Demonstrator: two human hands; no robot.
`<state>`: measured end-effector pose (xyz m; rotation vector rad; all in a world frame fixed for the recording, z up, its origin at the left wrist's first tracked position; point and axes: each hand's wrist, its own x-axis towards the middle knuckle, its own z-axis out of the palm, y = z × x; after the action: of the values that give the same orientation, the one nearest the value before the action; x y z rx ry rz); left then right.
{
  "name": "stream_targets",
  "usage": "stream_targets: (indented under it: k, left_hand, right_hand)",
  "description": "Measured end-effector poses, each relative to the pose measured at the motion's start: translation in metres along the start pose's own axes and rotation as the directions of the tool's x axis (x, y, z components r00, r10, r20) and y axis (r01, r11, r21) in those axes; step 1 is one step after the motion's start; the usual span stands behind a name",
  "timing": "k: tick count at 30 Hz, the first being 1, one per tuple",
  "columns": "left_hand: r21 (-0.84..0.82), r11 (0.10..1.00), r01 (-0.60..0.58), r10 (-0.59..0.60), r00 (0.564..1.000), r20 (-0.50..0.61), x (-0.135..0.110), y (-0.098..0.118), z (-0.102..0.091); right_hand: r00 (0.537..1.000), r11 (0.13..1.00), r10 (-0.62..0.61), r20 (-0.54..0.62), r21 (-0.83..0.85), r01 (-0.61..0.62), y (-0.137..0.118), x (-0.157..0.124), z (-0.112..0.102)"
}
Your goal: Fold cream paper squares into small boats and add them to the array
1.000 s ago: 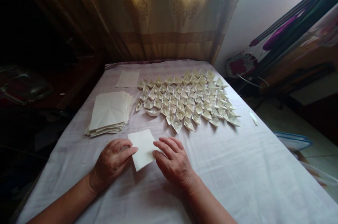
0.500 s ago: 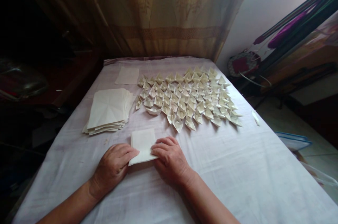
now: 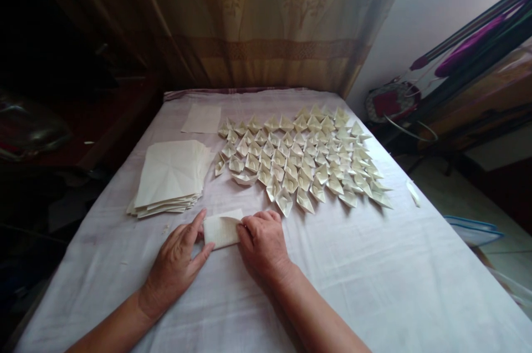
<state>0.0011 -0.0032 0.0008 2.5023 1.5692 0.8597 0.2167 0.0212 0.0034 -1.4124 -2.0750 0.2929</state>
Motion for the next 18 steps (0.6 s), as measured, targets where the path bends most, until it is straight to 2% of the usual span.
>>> stream_targets:
  k: [4, 9, 12, 18]
  left_hand:
    - [0.077, 0.996, -0.052, 0.052, 0.999, 0.004, 0.0009, 0.0034, -0.0022]
    - [0.026, 0.967, -0.252, 0.248, 0.962, 0.115, -0.0012, 0.0052, -0.0013]
    - [0.028, 0.962, -0.273, 0.265, 0.952, 0.156, -0.0027, 0.0044, -0.0002]
    - [0.036, 0.961, -0.274, 0.264, 0.949, 0.171, -0.0025, 0.0042, -0.0001]
  right_hand:
    - [1.0, 0.998, -0.018, -0.01, -0.056, 0.017, -0.0044, 0.0042, 0.0023]
    - [1.0, 0.996, -0.015, -0.013, -0.09, 0.014, -0.0069, 0.0087, 0.0047]
    - [0.999, 0.996, -0.018, -0.026, -0.091, 0.016, -0.0073, 0.0105, 0.0065]
    - [0.997, 0.995, -0.02, -0.069, -0.1, 0.013, -0.0078, 0.0098, 0.0085]
